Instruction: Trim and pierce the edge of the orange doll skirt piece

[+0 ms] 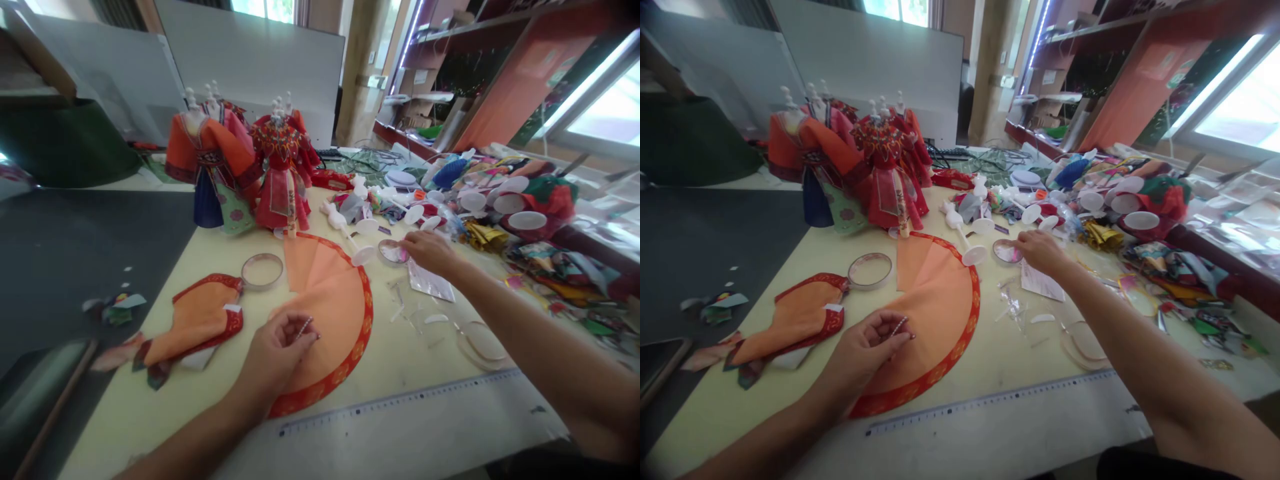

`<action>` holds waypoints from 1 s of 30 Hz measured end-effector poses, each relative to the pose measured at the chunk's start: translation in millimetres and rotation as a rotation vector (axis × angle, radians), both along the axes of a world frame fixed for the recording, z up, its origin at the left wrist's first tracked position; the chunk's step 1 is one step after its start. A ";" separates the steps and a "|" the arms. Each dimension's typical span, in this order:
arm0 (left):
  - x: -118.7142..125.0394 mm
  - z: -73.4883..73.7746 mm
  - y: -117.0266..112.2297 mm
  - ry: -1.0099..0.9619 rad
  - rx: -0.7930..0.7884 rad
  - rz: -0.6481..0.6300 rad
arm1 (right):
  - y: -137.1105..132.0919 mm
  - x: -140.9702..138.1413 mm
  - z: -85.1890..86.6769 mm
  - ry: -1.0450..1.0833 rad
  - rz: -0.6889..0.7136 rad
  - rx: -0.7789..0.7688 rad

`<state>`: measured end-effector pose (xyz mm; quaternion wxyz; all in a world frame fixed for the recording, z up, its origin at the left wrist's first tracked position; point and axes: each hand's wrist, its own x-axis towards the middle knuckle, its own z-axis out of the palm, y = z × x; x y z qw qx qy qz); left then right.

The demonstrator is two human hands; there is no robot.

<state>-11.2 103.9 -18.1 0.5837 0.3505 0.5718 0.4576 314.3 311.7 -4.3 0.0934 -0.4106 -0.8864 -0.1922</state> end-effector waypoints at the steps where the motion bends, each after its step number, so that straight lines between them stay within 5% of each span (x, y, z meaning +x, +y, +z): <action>1: -0.6 0.5 0.2 0.000 0.003 -0.004 | -4.5 -0.3 2.5 0.067 -0.013 0.043; 6: -6.0 8.3 2.8 -0.003 0.027 -0.071 | -73.1 -34.0 13.9 0.460 -0.023 0.186; 9: -9.9 15.2 5.6 0.029 -0.016 -0.129 | -136.9 -73.5 15.0 0.885 0.215 -0.187; 13: -20.9 18.6 5.9 0.091 -0.036 -0.229 | -193.9 -116.6 11.6 1.023 0.422 -0.542; 20: -46.2 3.8 -5.4 0.076 -0.020 -0.224 | -205.8 -147.6 0.6 1.013 0.553 -0.590; 26: -46.1 3.0 -8.2 0.069 0.001 -0.241 | -202.0 -149.2 -15.1 1.149 0.388 -0.720; 30: -44.5 2.7 -10.2 0.039 -0.015 -0.248 | -201.7 -147.2 -18.1 1.147 0.415 -0.739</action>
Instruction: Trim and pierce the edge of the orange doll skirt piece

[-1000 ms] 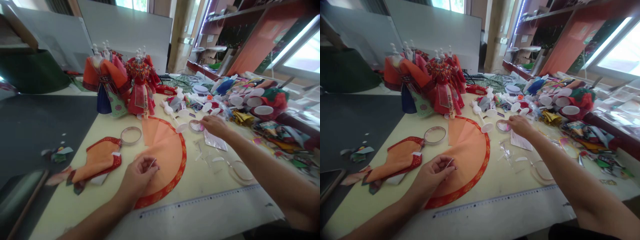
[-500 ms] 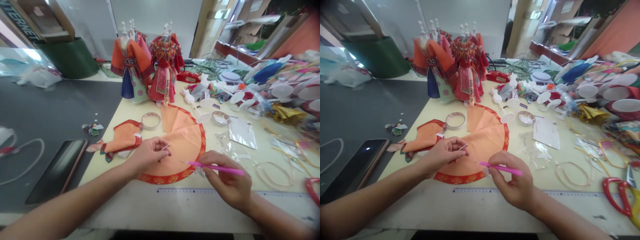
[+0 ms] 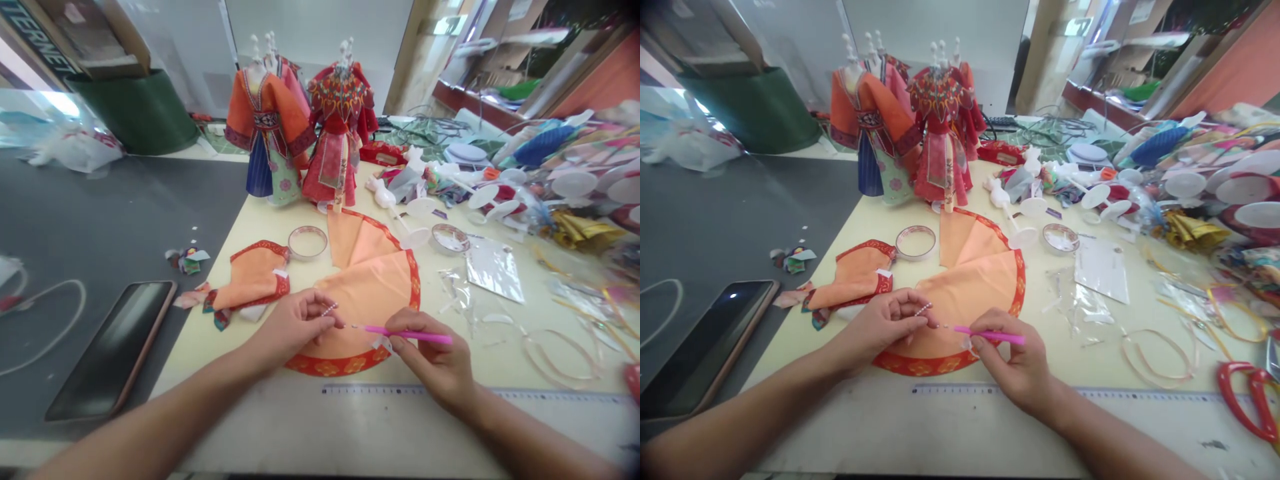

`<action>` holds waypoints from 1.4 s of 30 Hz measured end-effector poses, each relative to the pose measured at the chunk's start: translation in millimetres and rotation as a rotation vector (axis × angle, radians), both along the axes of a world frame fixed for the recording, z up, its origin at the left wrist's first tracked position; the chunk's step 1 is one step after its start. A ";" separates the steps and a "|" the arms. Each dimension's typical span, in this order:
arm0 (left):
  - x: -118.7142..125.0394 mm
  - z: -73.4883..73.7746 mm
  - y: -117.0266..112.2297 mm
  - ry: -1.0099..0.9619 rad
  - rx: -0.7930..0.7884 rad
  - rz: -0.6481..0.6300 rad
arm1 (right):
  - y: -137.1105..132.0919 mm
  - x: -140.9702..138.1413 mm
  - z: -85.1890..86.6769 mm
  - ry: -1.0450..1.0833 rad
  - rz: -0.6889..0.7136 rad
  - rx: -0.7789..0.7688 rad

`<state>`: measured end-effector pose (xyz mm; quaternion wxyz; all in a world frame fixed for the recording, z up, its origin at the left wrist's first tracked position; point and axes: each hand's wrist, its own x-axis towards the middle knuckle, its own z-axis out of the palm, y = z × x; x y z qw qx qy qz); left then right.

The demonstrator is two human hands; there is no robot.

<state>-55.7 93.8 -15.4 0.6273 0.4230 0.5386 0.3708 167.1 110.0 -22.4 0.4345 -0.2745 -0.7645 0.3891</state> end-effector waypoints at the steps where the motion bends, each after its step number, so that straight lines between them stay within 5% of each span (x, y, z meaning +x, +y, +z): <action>1: 0.2 -0.7 -0.6 -0.003 -0.003 -0.004 | -0.5 0.0 0.1 -0.003 0.023 0.015; 13: -0.2 -4.6 -2.2 -0.042 -0.039 0.004 | -1.3 -3.1 -0.5 -0.070 0.061 0.140; 36: 1.4 -7.6 -1.9 -0.008 -0.037 -0.002 | -0.5 -3.6 0.0 -0.078 0.096 0.140; 42: -5.1 -4.1 0.3 0.136 0.022 -0.057 | -1.5 -3.2 3.7 -0.088 0.209 0.084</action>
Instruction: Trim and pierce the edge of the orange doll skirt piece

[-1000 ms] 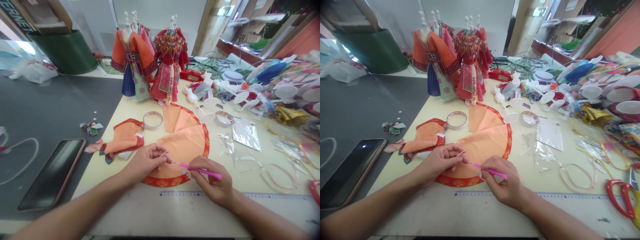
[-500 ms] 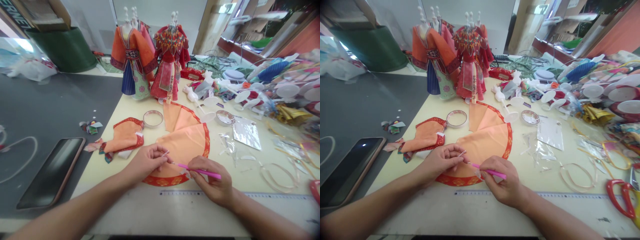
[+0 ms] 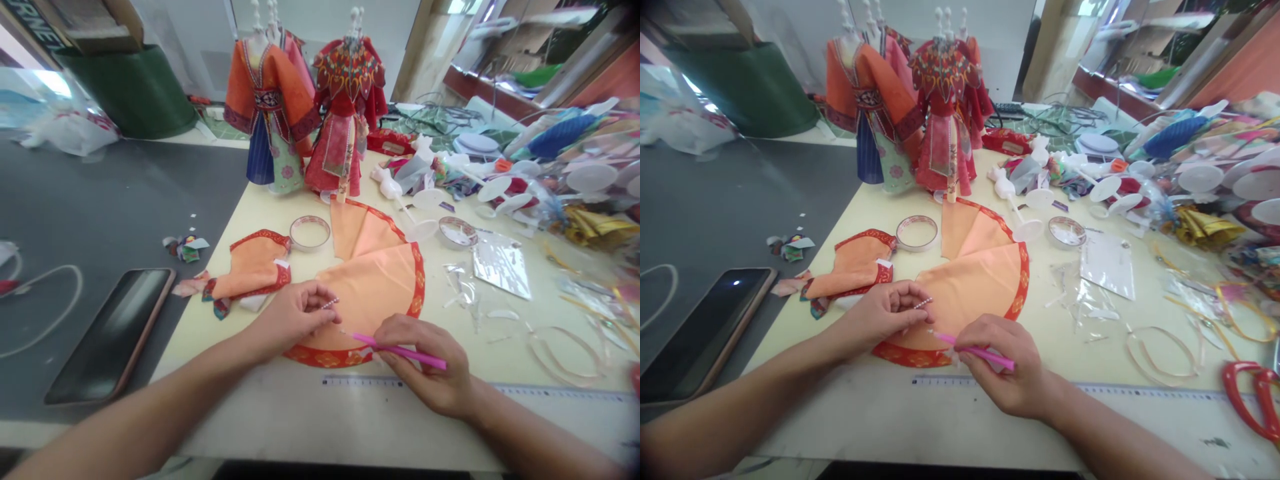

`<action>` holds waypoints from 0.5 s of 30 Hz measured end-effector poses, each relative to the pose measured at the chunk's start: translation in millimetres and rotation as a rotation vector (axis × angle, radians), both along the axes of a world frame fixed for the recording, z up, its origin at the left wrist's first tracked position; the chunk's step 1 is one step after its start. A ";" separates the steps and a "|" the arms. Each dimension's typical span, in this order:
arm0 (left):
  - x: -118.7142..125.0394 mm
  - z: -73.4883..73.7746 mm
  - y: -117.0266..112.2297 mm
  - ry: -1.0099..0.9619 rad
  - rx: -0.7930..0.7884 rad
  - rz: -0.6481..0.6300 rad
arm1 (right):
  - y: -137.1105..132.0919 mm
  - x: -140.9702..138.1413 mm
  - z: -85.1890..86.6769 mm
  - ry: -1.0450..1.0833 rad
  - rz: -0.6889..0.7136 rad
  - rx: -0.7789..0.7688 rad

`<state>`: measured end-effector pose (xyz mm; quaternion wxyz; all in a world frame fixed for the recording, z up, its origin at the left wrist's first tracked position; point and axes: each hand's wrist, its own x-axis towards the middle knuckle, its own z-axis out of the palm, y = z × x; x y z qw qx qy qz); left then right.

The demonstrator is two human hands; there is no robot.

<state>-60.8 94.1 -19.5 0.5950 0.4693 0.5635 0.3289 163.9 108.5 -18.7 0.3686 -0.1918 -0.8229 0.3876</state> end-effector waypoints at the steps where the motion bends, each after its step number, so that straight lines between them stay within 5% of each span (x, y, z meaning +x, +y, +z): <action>1: -2.3 1.6 0.7 0.024 0.009 -0.025 | -0.6 0.1 0.1 -0.017 0.026 -0.014; 15: -20.2 15.6 1.8 0.143 0.080 -0.316 | -5.7 -5.1 -1.8 -0.192 0.214 0.037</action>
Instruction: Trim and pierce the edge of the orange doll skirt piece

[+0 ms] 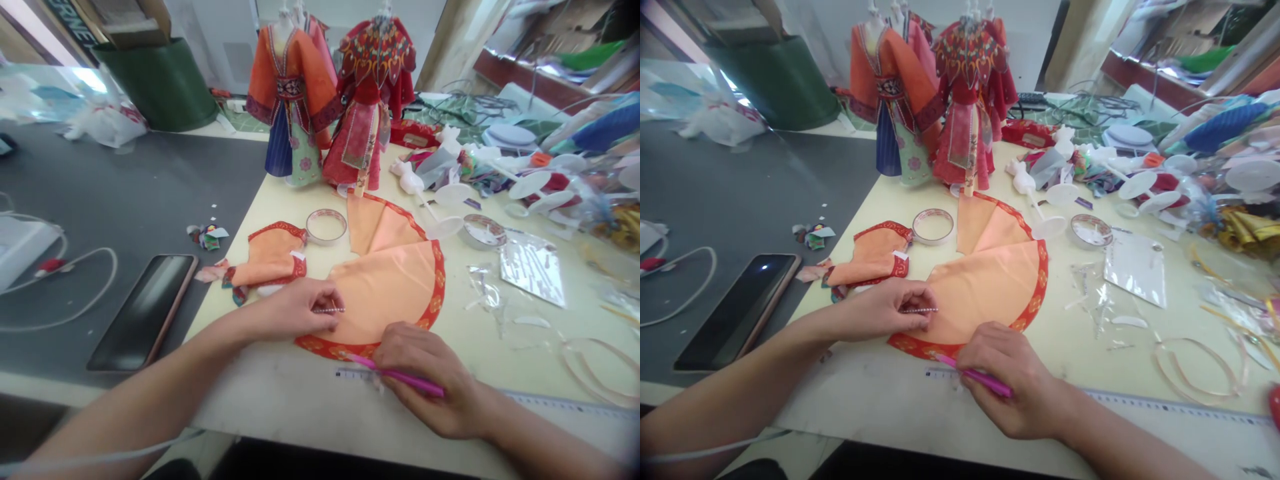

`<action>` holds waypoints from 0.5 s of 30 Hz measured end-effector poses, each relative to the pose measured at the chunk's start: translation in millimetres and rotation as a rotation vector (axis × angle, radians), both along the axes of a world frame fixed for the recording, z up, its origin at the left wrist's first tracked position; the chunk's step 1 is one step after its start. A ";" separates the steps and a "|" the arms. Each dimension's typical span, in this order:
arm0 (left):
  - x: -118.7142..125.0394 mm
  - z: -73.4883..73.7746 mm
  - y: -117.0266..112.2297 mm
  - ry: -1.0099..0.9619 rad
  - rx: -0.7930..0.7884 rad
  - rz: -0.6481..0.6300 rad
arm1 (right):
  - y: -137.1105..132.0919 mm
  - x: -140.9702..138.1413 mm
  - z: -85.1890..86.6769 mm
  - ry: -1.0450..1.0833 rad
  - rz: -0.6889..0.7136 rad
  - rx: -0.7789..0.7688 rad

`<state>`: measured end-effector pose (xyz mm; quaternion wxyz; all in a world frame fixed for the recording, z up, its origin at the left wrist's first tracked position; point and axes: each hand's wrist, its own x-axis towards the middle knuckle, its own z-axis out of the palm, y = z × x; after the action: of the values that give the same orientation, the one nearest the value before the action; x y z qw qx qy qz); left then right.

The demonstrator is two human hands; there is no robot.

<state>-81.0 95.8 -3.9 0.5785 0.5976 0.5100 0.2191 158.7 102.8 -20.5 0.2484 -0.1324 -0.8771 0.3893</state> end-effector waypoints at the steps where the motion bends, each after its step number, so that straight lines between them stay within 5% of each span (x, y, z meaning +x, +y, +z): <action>1: -0.3 0.4 -0.3 0.030 0.018 -0.013 | 0.1 0.0 -0.1 -0.007 -0.001 0.001; 15: -3.7 -0.3 0.2 0.175 0.114 -0.216 | -0.1 -5.0 -4.4 0.016 0.002 0.025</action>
<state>-84.7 96.0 -4.1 0.5170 0.6978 0.4780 0.1313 153.7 102.7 -24.9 0.2567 -0.1252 -0.8800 0.3795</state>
